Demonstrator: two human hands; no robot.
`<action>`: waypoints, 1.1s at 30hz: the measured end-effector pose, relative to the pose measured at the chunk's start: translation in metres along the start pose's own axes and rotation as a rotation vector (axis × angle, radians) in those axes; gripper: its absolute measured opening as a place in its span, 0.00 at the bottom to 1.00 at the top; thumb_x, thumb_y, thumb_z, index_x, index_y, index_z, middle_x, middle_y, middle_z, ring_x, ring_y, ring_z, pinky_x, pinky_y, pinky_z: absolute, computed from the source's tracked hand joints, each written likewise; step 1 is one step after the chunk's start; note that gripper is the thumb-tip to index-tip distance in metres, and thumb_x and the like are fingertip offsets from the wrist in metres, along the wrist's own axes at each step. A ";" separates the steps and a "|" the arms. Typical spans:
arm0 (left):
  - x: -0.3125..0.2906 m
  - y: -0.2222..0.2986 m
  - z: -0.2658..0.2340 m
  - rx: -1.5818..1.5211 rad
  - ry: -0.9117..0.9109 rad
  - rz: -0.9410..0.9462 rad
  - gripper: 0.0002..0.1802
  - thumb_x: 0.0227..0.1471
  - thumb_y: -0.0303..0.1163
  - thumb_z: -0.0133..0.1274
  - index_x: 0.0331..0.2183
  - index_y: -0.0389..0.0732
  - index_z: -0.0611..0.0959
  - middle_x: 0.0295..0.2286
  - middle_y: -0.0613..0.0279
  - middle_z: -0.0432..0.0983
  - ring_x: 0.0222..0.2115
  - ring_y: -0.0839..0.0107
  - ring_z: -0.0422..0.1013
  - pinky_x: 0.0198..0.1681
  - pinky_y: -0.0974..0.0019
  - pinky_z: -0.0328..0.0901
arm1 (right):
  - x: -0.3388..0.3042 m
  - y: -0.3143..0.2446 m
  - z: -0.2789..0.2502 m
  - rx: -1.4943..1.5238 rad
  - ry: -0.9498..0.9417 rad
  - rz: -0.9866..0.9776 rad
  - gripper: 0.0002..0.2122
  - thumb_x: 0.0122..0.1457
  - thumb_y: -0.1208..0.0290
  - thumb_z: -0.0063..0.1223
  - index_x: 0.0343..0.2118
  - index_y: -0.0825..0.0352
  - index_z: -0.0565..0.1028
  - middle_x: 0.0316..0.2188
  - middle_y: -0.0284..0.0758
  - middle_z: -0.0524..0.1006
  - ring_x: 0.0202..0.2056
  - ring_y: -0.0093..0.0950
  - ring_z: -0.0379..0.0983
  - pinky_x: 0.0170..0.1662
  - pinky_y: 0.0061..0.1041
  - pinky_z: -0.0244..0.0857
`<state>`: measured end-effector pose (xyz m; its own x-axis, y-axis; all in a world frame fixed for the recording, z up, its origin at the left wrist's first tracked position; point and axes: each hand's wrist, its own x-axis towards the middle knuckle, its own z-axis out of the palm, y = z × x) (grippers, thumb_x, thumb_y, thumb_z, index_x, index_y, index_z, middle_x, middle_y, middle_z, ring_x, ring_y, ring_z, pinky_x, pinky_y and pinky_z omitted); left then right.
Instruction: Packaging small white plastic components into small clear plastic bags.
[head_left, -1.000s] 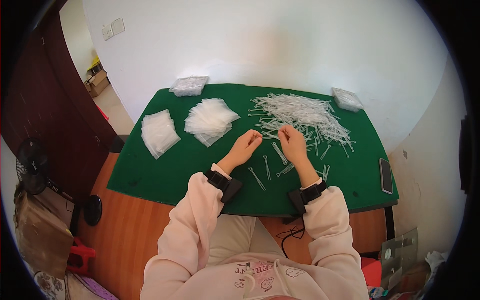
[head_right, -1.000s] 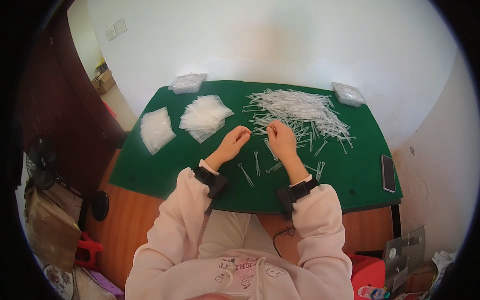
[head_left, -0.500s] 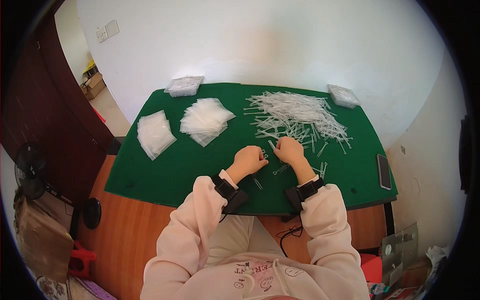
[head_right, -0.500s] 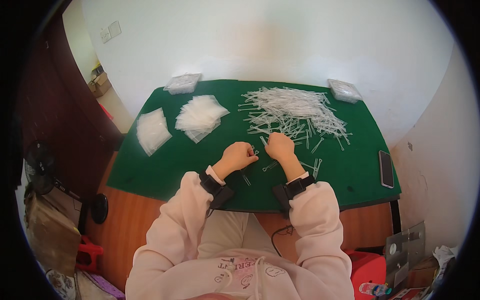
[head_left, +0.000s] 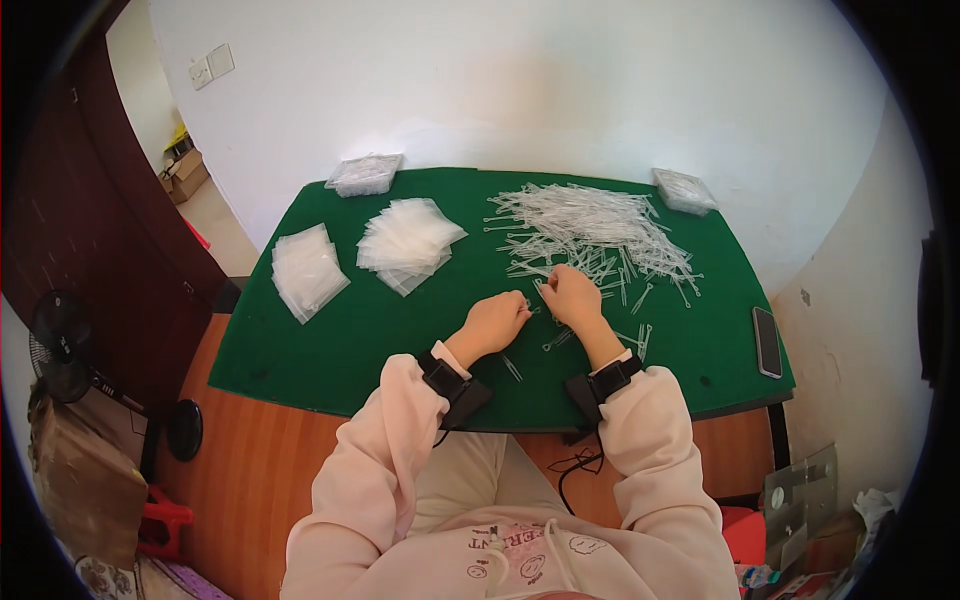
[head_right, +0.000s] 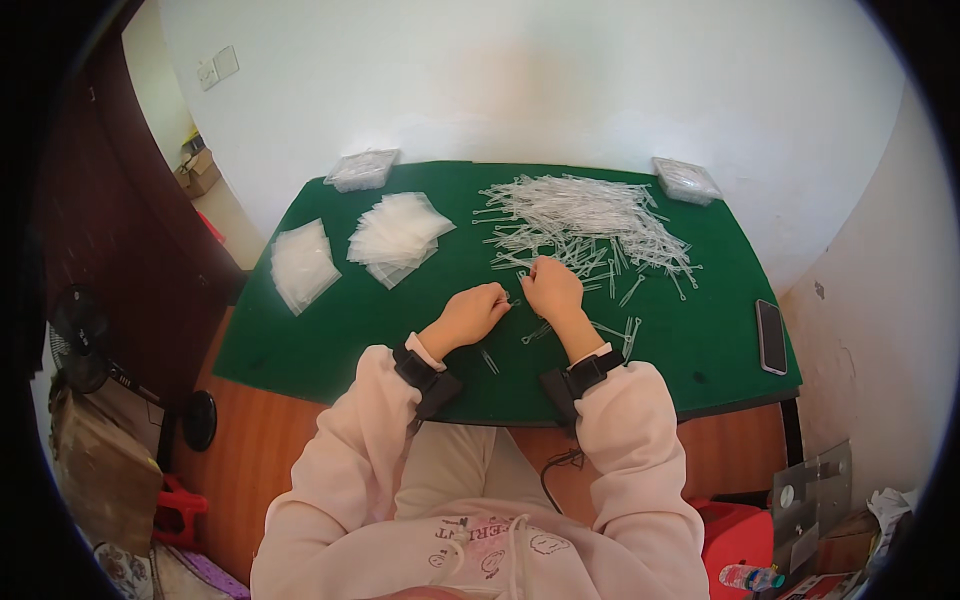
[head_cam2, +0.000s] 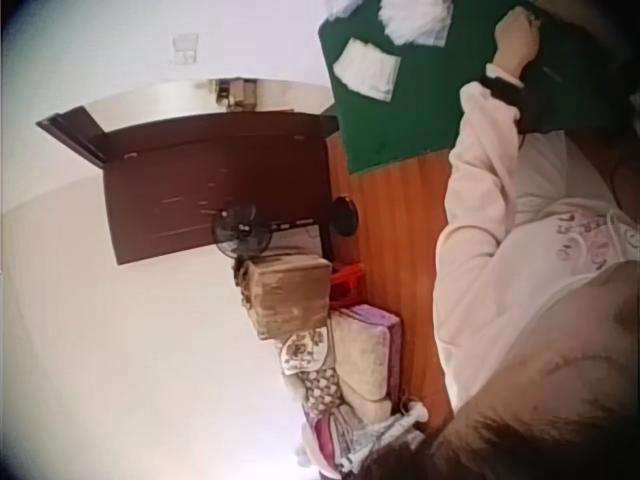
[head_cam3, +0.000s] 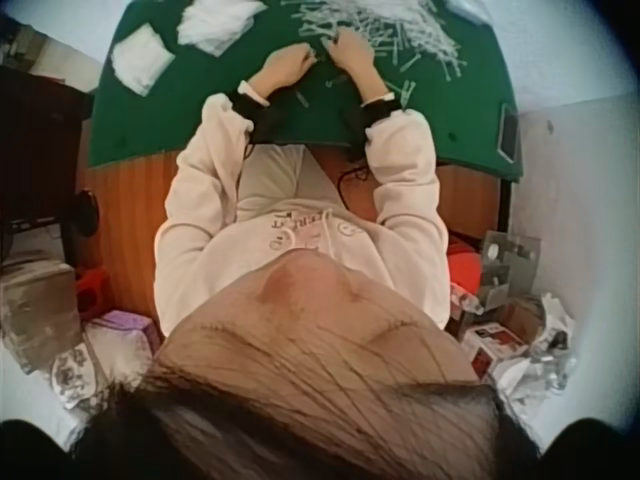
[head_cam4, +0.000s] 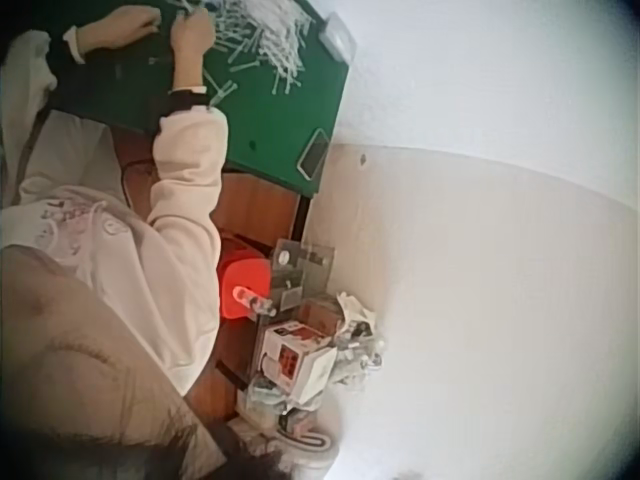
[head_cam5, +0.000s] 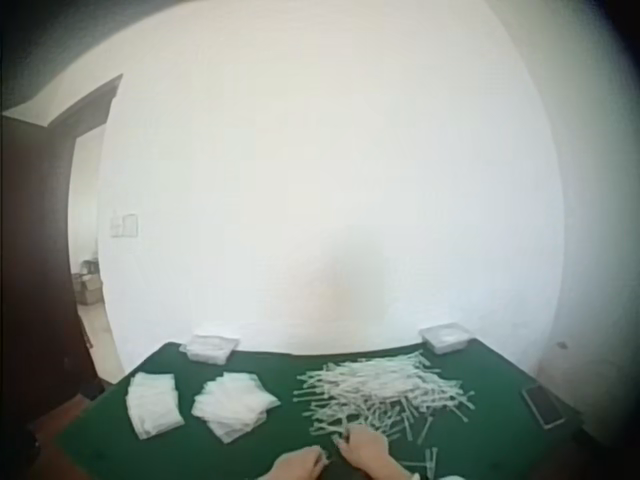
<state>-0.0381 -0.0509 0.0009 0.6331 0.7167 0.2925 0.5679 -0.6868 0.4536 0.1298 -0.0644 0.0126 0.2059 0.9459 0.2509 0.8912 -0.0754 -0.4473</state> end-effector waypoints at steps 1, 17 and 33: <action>0.001 -0.001 0.000 -0.063 0.038 -0.014 0.08 0.47 0.33 0.49 0.29 0.39 0.74 0.29 0.55 0.72 0.31 0.56 0.69 0.33 0.61 0.64 | 0.000 0.001 0.000 -0.010 0.027 -0.018 0.06 0.43 0.67 0.51 0.22 0.64 0.74 0.24 0.39 0.75 0.30 0.38 0.73 0.34 0.35 0.67; 0.016 -0.031 0.001 -0.817 0.237 -0.066 0.09 0.55 0.31 0.38 0.31 0.38 0.72 0.23 0.64 0.68 0.25 0.75 0.66 0.28 0.72 0.61 | 0.006 -0.003 0.011 0.886 -0.157 -0.162 0.03 0.54 0.72 0.44 0.29 0.65 0.69 0.21 0.31 0.71 0.20 0.22 0.63 0.24 0.21 0.59; 0.013 -0.020 -0.003 -1.118 0.184 -0.160 0.06 0.55 0.28 0.39 0.35 0.40 0.70 0.22 0.68 0.66 0.20 0.81 0.63 0.23 0.78 0.59 | 0.001 -0.013 0.012 1.358 -0.437 -0.075 0.08 0.58 0.71 0.40 0.38 0.66 0.70 0.21 0.25 0.68 0.23 0.14 0.61 0.26 0.13 0.55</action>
<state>-0.0432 -0.0272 -0.0019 0.4564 0.8565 0.2410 -0.2091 -0.1600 0.9647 0.1139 -0.0589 0.0079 -0.1850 0.9724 0.1420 -0.2291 0.0979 -0.9685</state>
